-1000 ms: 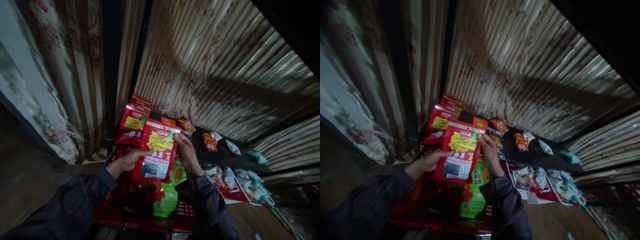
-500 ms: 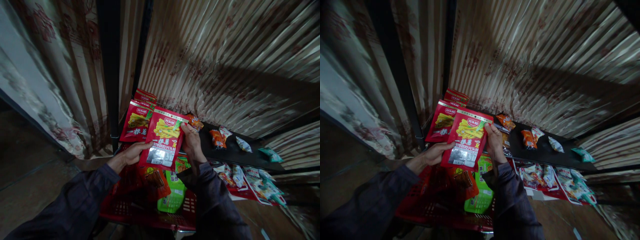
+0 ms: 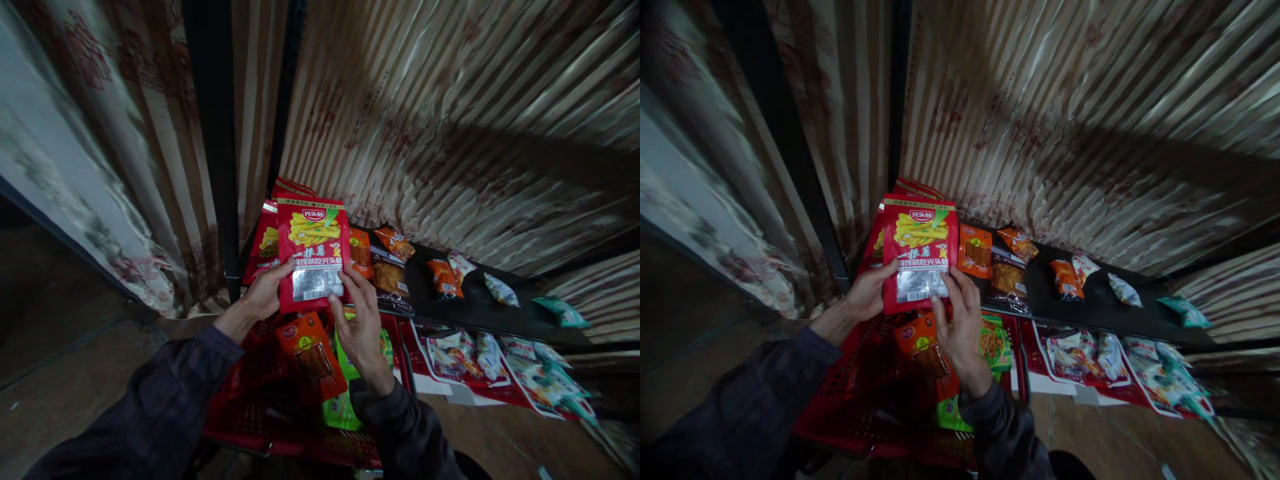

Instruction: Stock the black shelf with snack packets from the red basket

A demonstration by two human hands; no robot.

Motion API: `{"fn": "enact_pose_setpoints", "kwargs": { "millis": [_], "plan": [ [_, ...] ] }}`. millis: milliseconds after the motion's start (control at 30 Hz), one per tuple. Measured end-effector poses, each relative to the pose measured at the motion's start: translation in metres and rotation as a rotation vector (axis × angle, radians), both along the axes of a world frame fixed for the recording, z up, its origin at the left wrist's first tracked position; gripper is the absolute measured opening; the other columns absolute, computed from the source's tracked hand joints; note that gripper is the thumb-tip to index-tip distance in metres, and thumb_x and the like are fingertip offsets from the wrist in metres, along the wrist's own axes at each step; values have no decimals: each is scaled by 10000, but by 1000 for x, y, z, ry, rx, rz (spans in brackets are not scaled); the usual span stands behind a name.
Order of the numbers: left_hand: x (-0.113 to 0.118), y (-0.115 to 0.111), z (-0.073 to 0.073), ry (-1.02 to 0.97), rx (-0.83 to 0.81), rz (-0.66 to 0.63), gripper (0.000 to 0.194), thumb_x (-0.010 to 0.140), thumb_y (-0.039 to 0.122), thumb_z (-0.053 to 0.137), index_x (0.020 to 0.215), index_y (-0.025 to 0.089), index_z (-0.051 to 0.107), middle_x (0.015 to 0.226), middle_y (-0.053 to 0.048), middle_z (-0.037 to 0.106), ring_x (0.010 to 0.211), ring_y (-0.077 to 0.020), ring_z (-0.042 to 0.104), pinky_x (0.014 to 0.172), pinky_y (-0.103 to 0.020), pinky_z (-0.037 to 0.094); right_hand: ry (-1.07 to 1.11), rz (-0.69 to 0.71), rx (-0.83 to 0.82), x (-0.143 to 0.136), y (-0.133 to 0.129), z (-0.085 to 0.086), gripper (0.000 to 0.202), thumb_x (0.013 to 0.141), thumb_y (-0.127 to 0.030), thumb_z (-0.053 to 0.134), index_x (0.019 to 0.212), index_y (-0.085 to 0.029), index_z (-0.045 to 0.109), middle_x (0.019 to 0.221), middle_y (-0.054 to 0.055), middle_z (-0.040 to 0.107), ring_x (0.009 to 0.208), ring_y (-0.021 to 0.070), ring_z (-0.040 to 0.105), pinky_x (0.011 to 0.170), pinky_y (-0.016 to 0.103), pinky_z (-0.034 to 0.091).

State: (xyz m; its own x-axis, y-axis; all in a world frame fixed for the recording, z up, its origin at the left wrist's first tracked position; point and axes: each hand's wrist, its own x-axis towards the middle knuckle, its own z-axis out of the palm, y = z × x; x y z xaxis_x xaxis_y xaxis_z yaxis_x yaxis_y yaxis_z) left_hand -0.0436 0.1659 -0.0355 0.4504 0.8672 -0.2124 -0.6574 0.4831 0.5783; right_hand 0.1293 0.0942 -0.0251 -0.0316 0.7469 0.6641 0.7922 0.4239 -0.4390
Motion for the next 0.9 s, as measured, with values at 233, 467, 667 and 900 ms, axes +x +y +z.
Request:
{"fn": "enact_pose_setpoints", "kwargs": {
  "millis": [233, 467, 667, 900],
  "plan": [
    [2, -2, 0, -11, 10, 24, 379, 957, 265, 473, 1237, 56, 619, 1076, -150, 746, 1034, -277, 699, 1008, -456, 503, -97, -57, -42, -1, 2, -23, 485, 977, -269, 431, 1452, -174, 405, 1450, 166, 494, 1351, 259, 455, 1064, 503, 448],
    [7, -8, 9, -8, 78, 41, 353, 948, 272, 494, 1205, 77, 637, 1095, -137, 742, 1073, -277, 682, 1002, -452, 508, -265, -180, -30, 1, 8, -18, 461, 978, -290, 406, 1419, -168, 452, 1508, 161, 410, 1423, 322, 281, 1076, 601, 371],
    [18, -15, 3, 31, 107, 96, 328, 913, 327, 569, 1108, 85, 675, 1055, -124, 750, 1089, -271, 668, 999, -429, 503, -292, -252, 9, -2, 7, -22, 497, 965, -300, 459, 1447, -186, 416, 1304, 202, 531, 1199, 321, 483, 967, 578, 427],
    [23, -24, -6, 188, 356, 108, 515, 810, 541, 662, 1161, 164, 681, 1240, -91, 686, 1247, -283, 557, 1110, -422, 381, -265, 26, -21, -14, -5, -31, 751, 927, -419, 549, 1547, -251, 161, 1496, 178, 381, 1359, 327, 381, 1036, 561, 420]
  ]
}}
